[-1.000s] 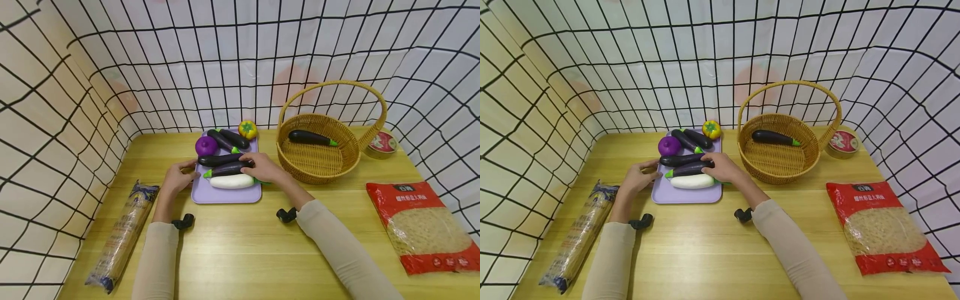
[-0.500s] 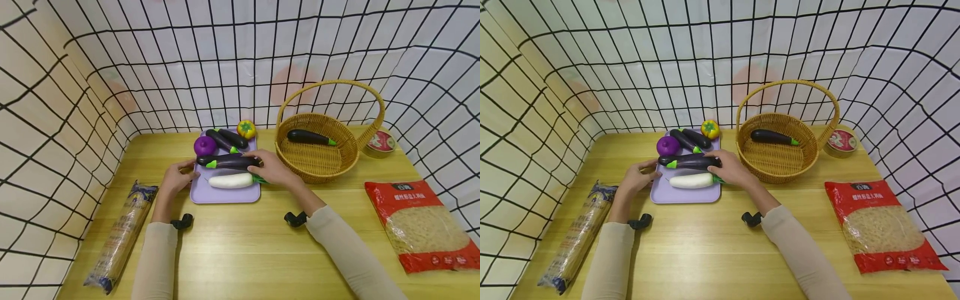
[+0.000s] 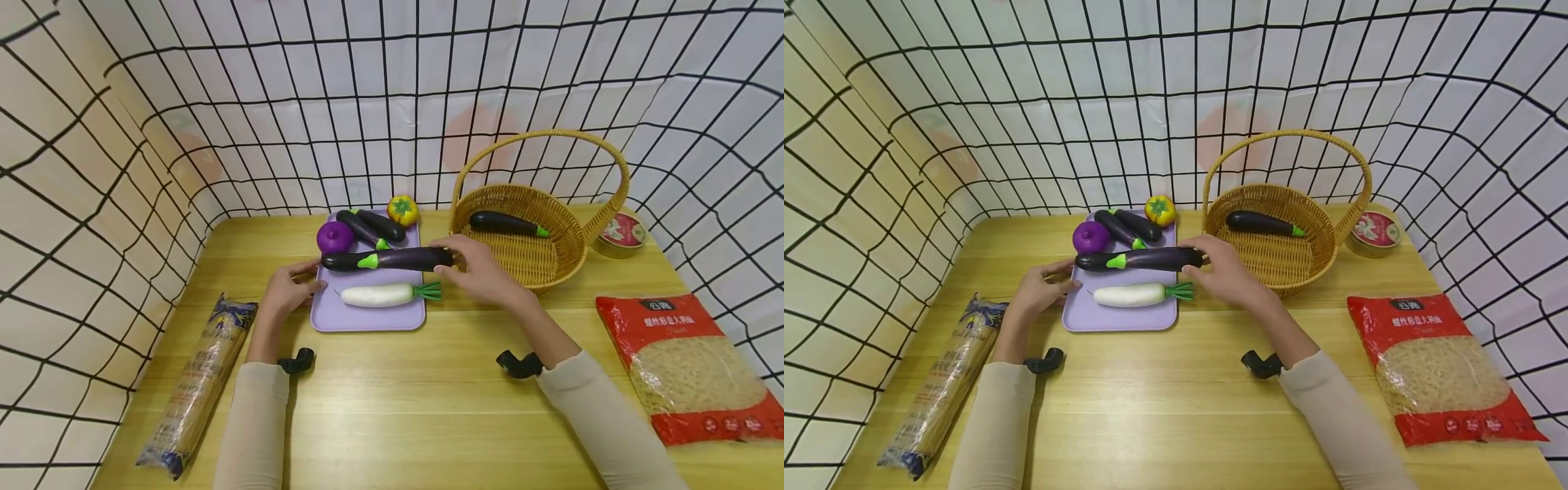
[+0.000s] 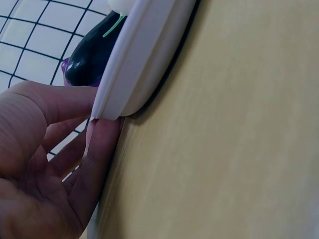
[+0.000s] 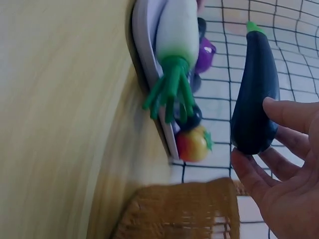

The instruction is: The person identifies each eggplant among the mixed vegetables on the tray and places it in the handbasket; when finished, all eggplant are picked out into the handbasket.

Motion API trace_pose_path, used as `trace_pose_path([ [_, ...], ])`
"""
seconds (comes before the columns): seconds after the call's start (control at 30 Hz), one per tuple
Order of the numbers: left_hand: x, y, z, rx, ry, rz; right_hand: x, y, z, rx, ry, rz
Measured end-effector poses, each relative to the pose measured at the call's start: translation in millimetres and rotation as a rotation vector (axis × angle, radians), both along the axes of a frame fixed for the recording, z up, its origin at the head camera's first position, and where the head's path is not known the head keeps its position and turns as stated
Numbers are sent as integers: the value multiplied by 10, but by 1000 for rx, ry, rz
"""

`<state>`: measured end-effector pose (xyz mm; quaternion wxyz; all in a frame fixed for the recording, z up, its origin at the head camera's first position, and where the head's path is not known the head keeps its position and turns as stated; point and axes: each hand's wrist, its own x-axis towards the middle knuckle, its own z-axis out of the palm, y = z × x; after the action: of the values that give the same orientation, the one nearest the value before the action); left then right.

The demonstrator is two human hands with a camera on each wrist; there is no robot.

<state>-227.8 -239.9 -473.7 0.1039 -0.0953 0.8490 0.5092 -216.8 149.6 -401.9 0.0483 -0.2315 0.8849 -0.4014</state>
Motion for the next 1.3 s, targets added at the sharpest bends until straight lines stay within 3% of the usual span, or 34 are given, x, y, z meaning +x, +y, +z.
trace_pose_path([
  [0.4, 2, 6, -5, 4, -16, 5, 107, 528, 51, 57, 22, -91],
  [0.73, 4, 16, -11, -3, -12, 11, 142, 976, 106, 94, -11, -171],
  [1.0, 12, 10, 3, 1, -12, 25, -22, 1286, 14, 139, 8, -188],
  [1.3, 4, 9, 8, 1, -6, 13, -357, 1441, -50, 262, -74, -240],
])
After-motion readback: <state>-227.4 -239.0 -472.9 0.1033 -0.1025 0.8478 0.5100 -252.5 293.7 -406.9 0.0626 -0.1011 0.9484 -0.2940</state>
